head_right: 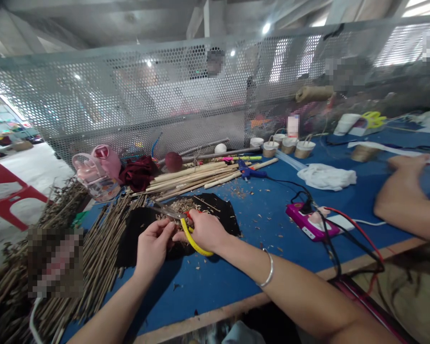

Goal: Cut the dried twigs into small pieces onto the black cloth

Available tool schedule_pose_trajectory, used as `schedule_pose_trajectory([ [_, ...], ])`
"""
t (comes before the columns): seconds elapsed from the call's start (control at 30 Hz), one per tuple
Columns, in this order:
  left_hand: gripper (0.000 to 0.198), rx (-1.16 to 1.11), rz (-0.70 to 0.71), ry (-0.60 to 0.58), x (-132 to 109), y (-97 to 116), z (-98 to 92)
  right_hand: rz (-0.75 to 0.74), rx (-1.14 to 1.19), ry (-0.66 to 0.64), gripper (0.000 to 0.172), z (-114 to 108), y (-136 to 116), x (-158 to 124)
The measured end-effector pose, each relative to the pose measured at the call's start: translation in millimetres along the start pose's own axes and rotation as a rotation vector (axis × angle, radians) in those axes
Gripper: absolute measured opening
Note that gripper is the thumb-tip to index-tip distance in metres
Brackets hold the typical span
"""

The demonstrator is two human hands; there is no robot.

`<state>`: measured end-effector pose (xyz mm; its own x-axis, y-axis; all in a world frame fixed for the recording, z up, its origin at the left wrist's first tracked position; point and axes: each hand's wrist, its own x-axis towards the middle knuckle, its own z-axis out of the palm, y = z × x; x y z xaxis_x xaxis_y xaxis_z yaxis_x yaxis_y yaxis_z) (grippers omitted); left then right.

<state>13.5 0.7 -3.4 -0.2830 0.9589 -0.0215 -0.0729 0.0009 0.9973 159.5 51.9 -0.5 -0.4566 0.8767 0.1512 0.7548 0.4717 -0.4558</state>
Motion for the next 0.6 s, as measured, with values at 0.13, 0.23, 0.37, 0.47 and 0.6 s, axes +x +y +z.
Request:
schedule_pose_trajectory([
  [0.13,0.033,0.034,-0.002,0.018,1.0,0.4,-1.0,0.033,-0.026,-0.012,0.051,-1.3,0.0,1.5],
  [0.23,0.035,-0.005,-0.006,0.042,2.6,1.6,-1.1,0.02,-0.028,-0.007,0.049,-3.8,-0.9,2.0],
  [0.37,0.032,-0.073,-0.011,0.014,3.0,4.1,-0.9,-0.036,-0.023,0.024,0.054,-5.8,-1.7,1.1],
  [0.47,0.027,-0.069,0.026,-0.02,1.9,5.0,-0.5,-0.091,0.016,0.045,0.055,-4.7,-1.9,0.3],
  [0.6,0.025,-0.076,0.045,-0.05,0.5,4.1,0.6,-0.15,0.026,0.083,0.053,-2.2,-2.4,0.8],
])
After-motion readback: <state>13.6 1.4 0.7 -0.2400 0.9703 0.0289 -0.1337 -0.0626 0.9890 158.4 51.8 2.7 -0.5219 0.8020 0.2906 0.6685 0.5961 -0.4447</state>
